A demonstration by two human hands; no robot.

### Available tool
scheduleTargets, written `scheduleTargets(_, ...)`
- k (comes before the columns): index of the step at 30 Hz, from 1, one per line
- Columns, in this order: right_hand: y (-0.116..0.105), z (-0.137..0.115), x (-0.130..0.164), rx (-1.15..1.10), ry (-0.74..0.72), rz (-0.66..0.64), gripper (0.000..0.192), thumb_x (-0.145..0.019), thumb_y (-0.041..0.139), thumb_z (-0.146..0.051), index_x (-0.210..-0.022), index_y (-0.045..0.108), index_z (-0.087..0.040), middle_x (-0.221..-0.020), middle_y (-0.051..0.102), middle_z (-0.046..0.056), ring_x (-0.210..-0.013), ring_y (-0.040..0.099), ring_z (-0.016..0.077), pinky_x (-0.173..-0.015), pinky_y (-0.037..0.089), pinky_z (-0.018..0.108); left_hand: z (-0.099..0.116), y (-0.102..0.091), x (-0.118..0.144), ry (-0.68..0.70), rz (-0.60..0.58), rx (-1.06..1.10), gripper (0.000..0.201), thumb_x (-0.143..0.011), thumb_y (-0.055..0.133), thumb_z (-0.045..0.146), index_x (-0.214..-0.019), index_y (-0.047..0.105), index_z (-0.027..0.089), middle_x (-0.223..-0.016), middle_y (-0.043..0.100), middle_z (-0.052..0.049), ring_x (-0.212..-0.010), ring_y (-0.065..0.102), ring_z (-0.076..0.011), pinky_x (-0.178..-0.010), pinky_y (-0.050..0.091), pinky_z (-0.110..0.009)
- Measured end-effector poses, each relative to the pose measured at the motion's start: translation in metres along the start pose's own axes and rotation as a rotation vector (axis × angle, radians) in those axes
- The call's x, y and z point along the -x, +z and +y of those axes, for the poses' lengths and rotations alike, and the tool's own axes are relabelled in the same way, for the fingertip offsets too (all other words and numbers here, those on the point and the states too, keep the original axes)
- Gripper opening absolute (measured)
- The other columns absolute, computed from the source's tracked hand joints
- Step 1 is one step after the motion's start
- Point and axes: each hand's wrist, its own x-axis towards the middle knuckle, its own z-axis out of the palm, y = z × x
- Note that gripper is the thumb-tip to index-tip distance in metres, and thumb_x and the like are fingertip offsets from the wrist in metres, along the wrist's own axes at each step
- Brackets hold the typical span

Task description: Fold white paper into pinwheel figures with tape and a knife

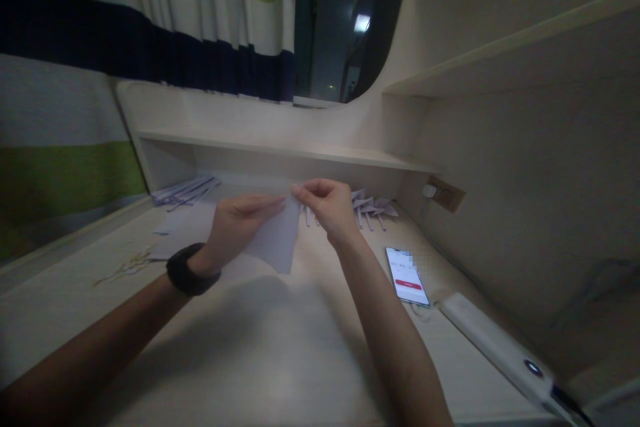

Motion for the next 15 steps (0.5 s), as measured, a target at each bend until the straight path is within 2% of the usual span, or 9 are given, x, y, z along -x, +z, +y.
scheduleTargets(15,-0.004,-0.003,0.0001,0.003,0.003,0.01,0.027,-0.053,0.083,-0.037,-0.069,0.074,-0.017,-0.069,0.072,0.006,-0.059,0.062,0.0161,-0.059,0.048,0.029,0.002,0.0013,-0.0008,-0.005,0.006,0.028,0.016,-0.078,0.068,0.025,-0.093,0.074,0.026,-0.091,0.073,-0.002,-0.08,0.067,-0.016,-0.074,0.052,-0.026)
